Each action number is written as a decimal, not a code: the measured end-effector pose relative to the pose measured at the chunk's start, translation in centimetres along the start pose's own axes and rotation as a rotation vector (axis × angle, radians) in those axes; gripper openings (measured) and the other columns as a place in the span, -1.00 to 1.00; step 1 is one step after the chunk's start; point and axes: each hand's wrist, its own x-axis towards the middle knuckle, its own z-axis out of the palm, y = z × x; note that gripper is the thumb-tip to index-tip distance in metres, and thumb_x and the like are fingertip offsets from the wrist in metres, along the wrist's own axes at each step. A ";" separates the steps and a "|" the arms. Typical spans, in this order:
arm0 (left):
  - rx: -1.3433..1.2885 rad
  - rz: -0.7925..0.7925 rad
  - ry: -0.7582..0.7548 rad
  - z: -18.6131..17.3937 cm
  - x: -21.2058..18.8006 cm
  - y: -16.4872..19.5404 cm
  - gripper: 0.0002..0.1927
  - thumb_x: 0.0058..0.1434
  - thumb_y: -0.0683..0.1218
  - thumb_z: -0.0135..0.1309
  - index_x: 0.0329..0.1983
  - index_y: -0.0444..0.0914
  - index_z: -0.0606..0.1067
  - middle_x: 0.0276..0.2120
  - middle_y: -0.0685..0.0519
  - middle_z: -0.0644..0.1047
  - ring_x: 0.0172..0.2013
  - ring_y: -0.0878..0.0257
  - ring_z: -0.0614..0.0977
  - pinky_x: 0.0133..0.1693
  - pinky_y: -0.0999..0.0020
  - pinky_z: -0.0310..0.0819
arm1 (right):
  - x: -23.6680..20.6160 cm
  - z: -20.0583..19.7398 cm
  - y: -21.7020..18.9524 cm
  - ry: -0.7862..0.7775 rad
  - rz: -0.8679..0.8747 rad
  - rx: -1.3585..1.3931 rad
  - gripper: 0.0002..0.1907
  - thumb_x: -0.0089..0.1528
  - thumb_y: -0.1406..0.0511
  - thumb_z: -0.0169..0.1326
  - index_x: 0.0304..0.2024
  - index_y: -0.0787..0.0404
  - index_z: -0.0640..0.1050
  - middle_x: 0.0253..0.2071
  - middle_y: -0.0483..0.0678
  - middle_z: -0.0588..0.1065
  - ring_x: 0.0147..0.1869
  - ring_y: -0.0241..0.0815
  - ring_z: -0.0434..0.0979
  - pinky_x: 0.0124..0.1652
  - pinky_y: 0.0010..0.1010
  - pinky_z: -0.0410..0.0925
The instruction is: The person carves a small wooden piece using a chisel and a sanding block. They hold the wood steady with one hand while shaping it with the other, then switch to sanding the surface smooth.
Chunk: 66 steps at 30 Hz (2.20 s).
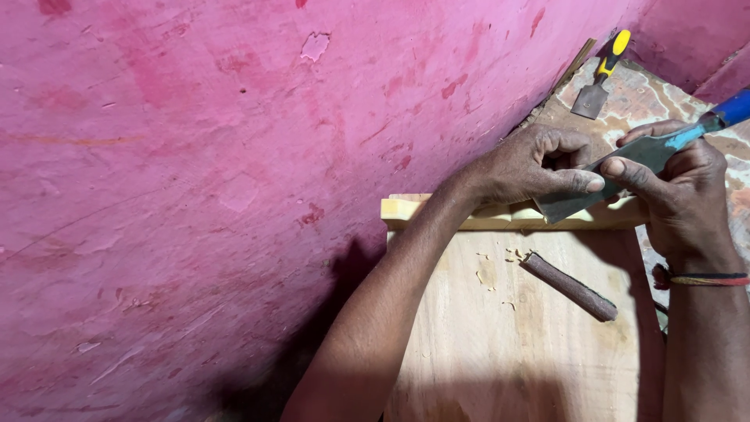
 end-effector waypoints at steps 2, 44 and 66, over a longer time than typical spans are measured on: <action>0.030 -0.076 -0.004 0.1 0.0 -0.3 -0.63 0.23 0.10 0.31 -0.46 -0.16 0.42 -0.56 0.27 0.33 -0.45 0.42 0.36 -0.38 0.38 0.31 | 0.1 -0.2 0.2 -0.013 0.011 0.018 -0.74 0.32 0.43 0.30 0.00 0.33 0.51 -0.19 -0.02 0.58 -0.14 -0.29 0.63 -0.10 -0.47 0.53; -0.023 -0.145 0.071 0.6 -0.1 0.5 -0.73 0.21 0.06 0.31 -0.34 -0.23 0.59 -0.49 0.19 0.54 -0.41 0.42 0.52 -0.37 0.40 0.51 | -0.4 -0.3 0.8 0.026 -0.018 0.164 -0.77 0.37 0.45 0.28 0.00 0.29 0.49 -0.19 0.00 0.58 -0.17 -0.23 0.65 -0.21 -0.47 0.56; -0.030 -0.070 0.057 0.7 0.4 -0.1 -0.76 0.15 0.00 0.37 -0.42 -0.22 0.59 -0.54 0.20 0.55 -0.44 0.43 0.52 -0.37 0.40 0.48 | -0.5 -0.9 1.5 0.033 -0.069 0.147 -0.73 0.30 0.45 0.32 -0.04 0.25 0.49 -0.15 -0.05 0.57 -0.09 -0.28 0.63 -0.03 -0.50 0.52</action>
